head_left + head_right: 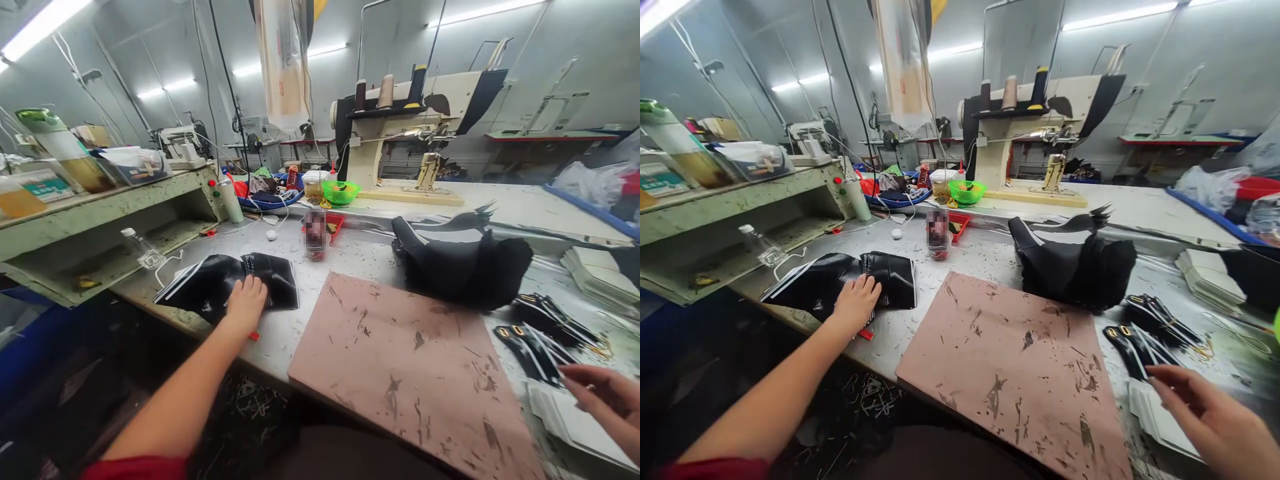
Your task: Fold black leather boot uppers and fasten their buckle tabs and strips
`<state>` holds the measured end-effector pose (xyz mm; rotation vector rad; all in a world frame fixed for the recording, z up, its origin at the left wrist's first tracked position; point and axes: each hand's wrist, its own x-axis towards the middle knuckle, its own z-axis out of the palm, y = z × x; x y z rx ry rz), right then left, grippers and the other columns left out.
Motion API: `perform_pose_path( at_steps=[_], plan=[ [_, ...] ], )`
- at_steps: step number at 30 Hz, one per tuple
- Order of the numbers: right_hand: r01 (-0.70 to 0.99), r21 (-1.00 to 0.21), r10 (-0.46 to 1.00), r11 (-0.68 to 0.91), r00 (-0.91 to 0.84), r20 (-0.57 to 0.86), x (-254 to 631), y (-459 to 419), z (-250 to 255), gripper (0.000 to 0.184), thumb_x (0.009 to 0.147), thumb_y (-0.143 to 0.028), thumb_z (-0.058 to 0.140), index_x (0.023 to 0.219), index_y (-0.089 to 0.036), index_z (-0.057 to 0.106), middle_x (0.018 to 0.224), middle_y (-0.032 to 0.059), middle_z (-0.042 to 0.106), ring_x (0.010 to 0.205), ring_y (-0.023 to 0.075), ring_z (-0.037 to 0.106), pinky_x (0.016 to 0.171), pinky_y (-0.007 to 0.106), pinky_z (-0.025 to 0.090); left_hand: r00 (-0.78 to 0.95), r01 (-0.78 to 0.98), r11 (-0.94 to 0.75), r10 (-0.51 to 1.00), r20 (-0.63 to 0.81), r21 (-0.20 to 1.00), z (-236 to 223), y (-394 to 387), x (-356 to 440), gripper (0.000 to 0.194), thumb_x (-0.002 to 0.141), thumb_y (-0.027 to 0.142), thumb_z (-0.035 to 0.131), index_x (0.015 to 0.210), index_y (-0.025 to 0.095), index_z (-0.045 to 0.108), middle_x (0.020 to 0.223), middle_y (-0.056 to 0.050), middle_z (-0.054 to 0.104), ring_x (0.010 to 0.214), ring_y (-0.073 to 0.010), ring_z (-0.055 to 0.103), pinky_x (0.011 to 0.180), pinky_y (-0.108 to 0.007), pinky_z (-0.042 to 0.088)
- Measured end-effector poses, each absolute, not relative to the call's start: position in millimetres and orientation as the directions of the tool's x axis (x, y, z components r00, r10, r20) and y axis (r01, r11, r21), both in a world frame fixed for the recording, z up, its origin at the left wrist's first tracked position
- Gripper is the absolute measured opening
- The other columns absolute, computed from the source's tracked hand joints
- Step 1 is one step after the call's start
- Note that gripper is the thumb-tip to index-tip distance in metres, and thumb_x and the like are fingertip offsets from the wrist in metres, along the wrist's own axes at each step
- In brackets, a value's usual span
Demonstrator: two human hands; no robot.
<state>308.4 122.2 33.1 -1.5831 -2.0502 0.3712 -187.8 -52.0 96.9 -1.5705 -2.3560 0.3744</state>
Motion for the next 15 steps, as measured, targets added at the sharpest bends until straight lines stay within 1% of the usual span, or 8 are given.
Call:
perform_pose_path(
  at_steps=[3, 6, 7, 9, 11, 12, 13, 15],
  plan=[
    [0.756, -0.644, 0.989, 0.117, -0.149, 0.004, 298.9, 86.7, 43.0, 0.032, 0.058, -0.057, 0.051, 0.071, -0.029, 0.058, 0.065, 0.0035, 0.065, 0.054, 0.022, 0.058, 0.051, 0.034, 0.046, -0.319, 0.875, 0.272, 0.946, -0.054, -0.401, 109.5, -51.4, -202.7, 0.024, 0.074, 0.004, 0.045, 0.083, 0.012, 0.066, 0.1, -0.017, 0.062, 0.1, -0.0279, 0.053, 0.078, -0.036, 0.039],
    [0.699, -0.71, 0.975, 0.09, -0.207, -0.08, 279.4, 69.6, 54.9, 0.033, 0.05, -0.056, 0.055, 0.065, -0.026, 0.06, 0.068, 0.006, 0.066, 0.056, 0.0228, 0.059, 0.055, 0.034, 0.048, -0.306, 0.888, 0.242, 0.945, -0.111, -0.391, 127.8, -40.3, -205.4, 0.013, 0.07, 0.011, 0.054, 0.063, 0.014, 0.065, 0.076, -0.013, 0.066, 0.08, -0.0251, 0.06, 0.069, -0.032, 0.041],
    [0.672, -0.733, 0.969, 0.103, -0.236, -0.08, 271.8, 65.7, 55.5, 0.033, 0.049, -0.055, 0.055, 0.064, -0.026, 0.061, 0.068, 0.0066, 0.066, 0.058, 0.0231, 0.06, 0.057, 0.034, 0.048, -0.309, 0.885, 0.246, 0.945, -0.103, -0.396, 135.4, -35.6, -202.3, 0.013, 0.07, 0.012, 0.054, 0.064, 0.013, 0.065, 0.074, -0.013, 0.066, 0.077, -0.0252, 0.06, 0.067, -0.032, 0.041],
    [0.596, -0.794, 0.949, 0.123, -0.304, -0.082, 255.1, 57.3, 50.9, 0.035, 0.052, -0.056, 0.058, 0.065, -0.024, 0.062, 0.071, 0.0076, 0.067, 0.064, 0.0235, 0.061, 0.06, 0.033, 0.049, -0.32, 0.866, 0.281, 0.947, -0.025, -0.414, 150.0, -27.6, -186.1, 0.02, 0.076, 0.012, 0.046, 0.075, 0.011, 0.065, 0.078, -0.015, 0.065, 0.078, -0.027, 0.06, 0.066, -0.034, 0.04],
    [0.476, -0.877, 0.914, 0.058, -0.379, -0.146, 235.4, 46.9, 41.5, 0.041, 0.054, -0.059, 0.059, 0.071, -0.022, 0.064, 0.077, 0.0089, 0.067, 0.071, 0.0244, 0.062, 0.062, 0.033, 0.05, -0.277, 0.861, 0.289, 0.957, 0.091, -0.419, 160.0, -24.5, -154.5, 0.028, 0.081, 0.01, 0.036, 0.087, 0.01, 0.063, 0.084, -0.017, 0.064, 0.082, -0.028, 0.059, 0.065, -0.035, 0.039],
    [0.396, -0.918, 0.885, -0.018, -0.421, -0.199, 224.3, 40.9, 36.5, 0.045, 0.056, -0.06, 0.059, 0.078, -0.021, 0.064, 0.08, 0.0095, 0.066, 0.076, 0.0249, 0.062, 0.063, 0.033, 0.05, -0.198, 0.881, 0.244, 0.968, 0.154, -0.405, 162.3, -25.1, -133.4, 0.027, 0.081, 0.011, 0.036, 0.085, 0.011, 0.062, 0.08, -0.015, 0.064, 0.078, -0.0269, 0.059, 0.063, -0.034, 0.039],
    [0.307, -0.944, 0.841, -0.123, -0.473, -0.263, 212.7, 34.8, 32.1, 0.05, 0.057, -0.061, 0.059, 0.087, -0.021, 0.064, 0.086, 0.01, 0.066, 0.081, 0.0255, 0.062, 0.065, 0.034, 0.051, -0.073, 0.916, 0.129, 0.985, 0.156, -0.38, 162.8, -27.1, -109.9, 0.024, 0.079, 0.011, 0.039, 0.081, 0.012, 0.062, 0.074, -0.013, 0.064, 0.072, -0.0248, 0.06, 0.059, -0.032, 0.039],
    [0.133, -0.925, 0.73, -0.357, -0.578, -0.364, 189.0, 23.2, 27.2, 0.061, 0.058, -0.063, 0.059, 0.103, -0.022, 0.058, 0.1, 0.0106, 0.064, 0.09, 0.0269, 0.061, 0.068, 0.037, 0.052, 0.273, 0.93, -0.251, 0.961, 0.048, -0.267, 159.4, -33.4, -61.2, 0.018, 0.075, 0.009, 0.045, 0.07, 0.014, 0.062, 0.065, -0.008, 0.063, 0.062, -0.0197, 0.059, 0.053, -0.027, 0.037]
  ],
)
